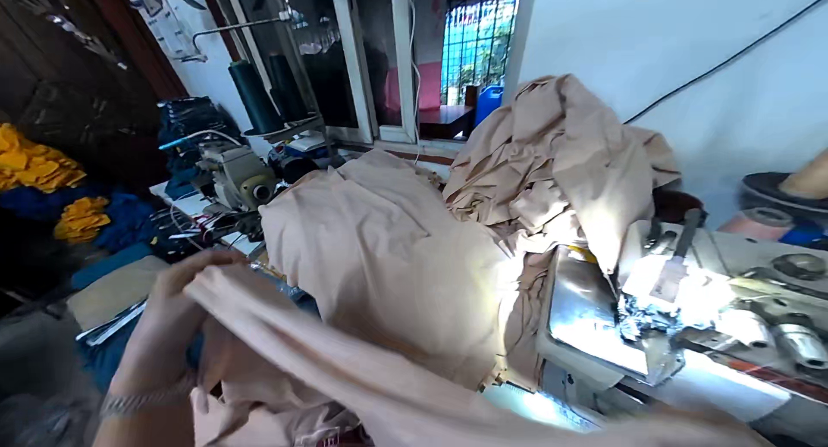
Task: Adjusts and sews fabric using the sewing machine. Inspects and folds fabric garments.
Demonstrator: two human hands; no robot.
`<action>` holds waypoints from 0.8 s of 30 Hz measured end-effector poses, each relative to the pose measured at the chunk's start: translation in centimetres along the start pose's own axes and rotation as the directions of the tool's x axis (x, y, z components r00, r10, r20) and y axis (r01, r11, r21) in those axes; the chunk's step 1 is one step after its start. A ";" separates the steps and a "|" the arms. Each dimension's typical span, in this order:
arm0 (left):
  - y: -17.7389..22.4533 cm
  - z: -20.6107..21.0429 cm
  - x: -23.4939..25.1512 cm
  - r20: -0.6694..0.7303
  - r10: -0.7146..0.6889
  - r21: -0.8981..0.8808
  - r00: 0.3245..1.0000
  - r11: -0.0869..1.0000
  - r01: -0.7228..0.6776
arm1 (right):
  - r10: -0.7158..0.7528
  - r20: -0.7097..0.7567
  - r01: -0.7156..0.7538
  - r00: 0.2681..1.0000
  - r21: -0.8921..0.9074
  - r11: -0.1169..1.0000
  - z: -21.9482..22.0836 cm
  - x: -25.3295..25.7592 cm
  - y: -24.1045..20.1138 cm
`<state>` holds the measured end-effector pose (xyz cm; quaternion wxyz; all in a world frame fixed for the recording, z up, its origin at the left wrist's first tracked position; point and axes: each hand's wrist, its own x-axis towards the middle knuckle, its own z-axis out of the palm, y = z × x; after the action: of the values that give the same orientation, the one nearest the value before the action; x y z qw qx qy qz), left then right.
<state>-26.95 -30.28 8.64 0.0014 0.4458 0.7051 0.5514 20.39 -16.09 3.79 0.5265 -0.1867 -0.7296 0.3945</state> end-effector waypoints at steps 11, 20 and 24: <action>5.3 27.6 5.5 0.681 0.320 0.003 0.659 0.899 -0.439 | 0.369 -0.331 -0.451 0.868 -0.218 0.865 10.8 10.8 15.0; 1.1 33.1 5.4 0.747 0.241 -0.263 0.619 0.963 -0.057 | 0.192 -0.227 -0.272 0.955 -0.403 0.874 12.3 5.8 16.6; 0.0 36.7 5.9 0.750 0.112 -0.103 0.652 0.993 -0.052 | 0.206 -0.320 -0.328 0.925 -0.397 0.857 12.4 6.0 18.4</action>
<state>-12.43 1.96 -2.85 0.2845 0.6653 0.6000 0.3414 4.18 -5.23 -8.35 0.5026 -0.4529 -0.6893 0.2591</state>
